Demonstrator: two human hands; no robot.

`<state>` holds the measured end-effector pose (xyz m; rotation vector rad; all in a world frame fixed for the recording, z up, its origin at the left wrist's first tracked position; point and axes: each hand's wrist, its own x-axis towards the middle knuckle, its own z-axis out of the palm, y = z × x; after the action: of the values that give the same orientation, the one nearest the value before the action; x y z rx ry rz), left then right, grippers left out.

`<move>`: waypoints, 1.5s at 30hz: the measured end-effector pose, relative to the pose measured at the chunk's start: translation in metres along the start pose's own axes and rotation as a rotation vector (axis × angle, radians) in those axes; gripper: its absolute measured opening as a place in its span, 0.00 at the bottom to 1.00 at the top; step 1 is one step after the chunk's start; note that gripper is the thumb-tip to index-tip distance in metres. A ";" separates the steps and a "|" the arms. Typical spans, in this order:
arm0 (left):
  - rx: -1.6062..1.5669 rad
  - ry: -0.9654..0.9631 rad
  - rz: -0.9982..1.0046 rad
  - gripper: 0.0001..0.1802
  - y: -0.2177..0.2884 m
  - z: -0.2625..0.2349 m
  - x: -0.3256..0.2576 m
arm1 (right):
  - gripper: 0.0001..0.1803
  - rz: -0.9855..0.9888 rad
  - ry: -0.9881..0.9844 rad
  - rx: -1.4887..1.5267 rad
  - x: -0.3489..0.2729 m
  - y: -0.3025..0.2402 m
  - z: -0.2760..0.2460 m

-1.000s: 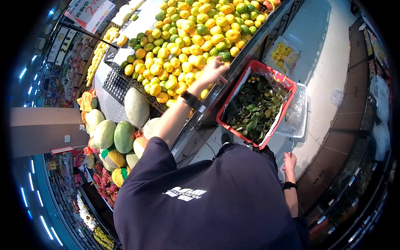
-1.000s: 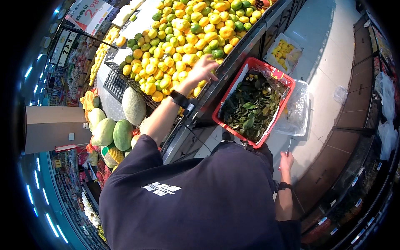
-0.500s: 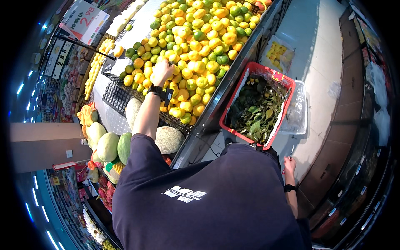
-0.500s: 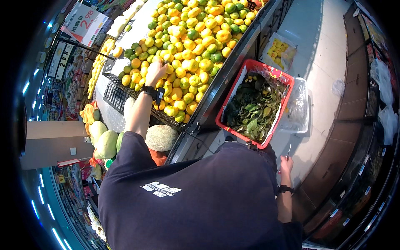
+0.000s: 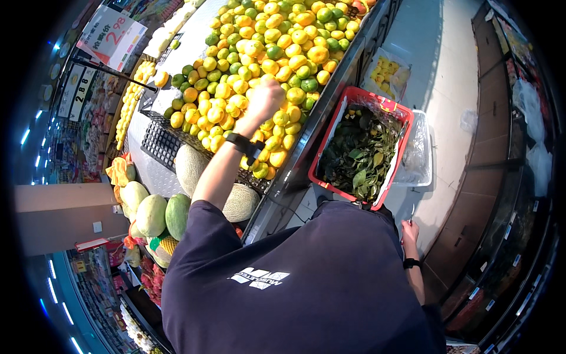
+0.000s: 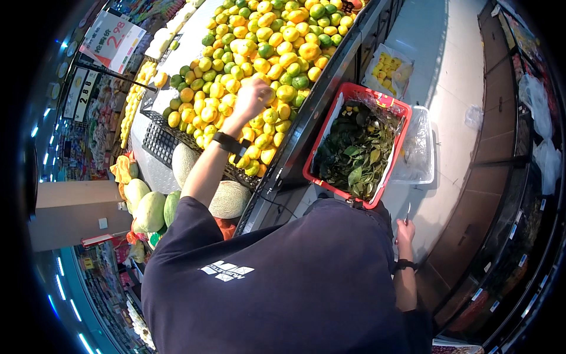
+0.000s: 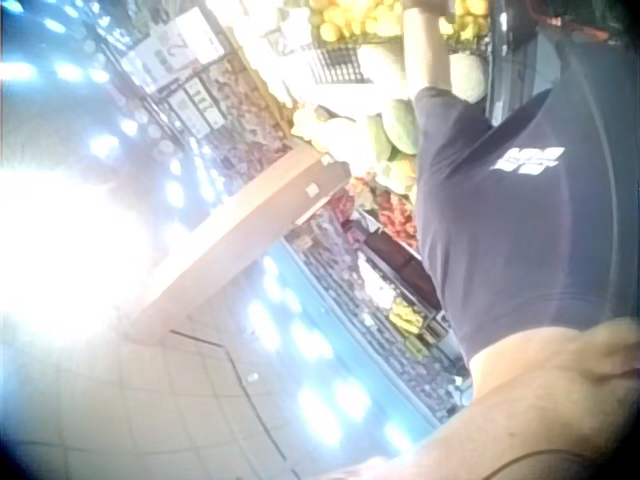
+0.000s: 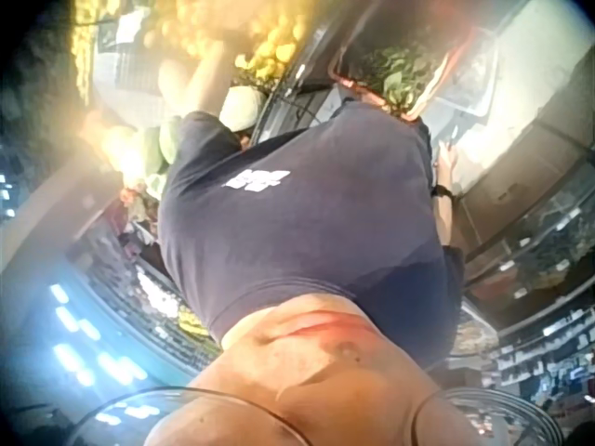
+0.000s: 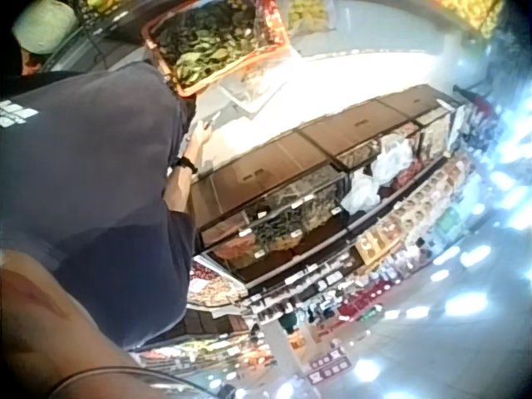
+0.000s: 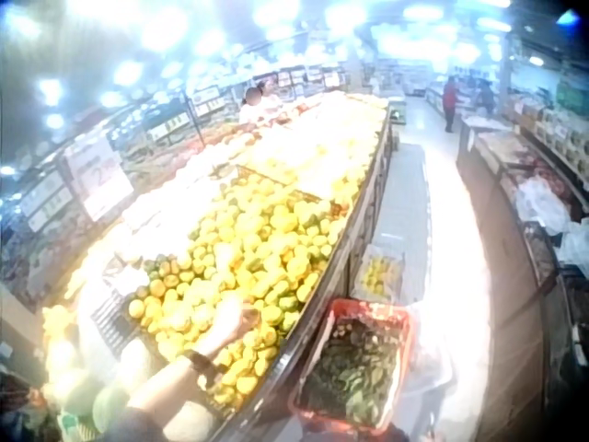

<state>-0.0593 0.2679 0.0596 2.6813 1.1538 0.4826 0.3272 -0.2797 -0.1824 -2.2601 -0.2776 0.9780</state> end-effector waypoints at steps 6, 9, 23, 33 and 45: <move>0.313 -0.390 0.224 0.07 0.069 0.045 0.000 | 0.15 -0.030 0.035 -0.002 0.020 0.021 0.006; 0.310 -0.393 0.207 0.07 0.054 0.059 -0.004 | 0.17 -0.033 0.025 -0.014 0.021 0.026 0.009; 0.215 -0.137 0.195 0.08 0.049 0.069 0.003 | 0.14 0.000 0.009 -0.007 0.005 0.025 -0.006; -0.530 -0.013 -0.344 0.08 0.192 0.108 -0.015 | 0.14 0.138 -0.043 -0.037 0.011 0.002 -0.048; -0.878 0.069 -1.760 0.43 0.204 0.368 -0.135 | 0.12 0.223 -0.270 -0.073 0.030 -0.018 -0.128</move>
<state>0.1245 0.0159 -0.2539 0.4165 2.0100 0.4669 0.4406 -0.3151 -0.1223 -2.2576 -0.1816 1.4148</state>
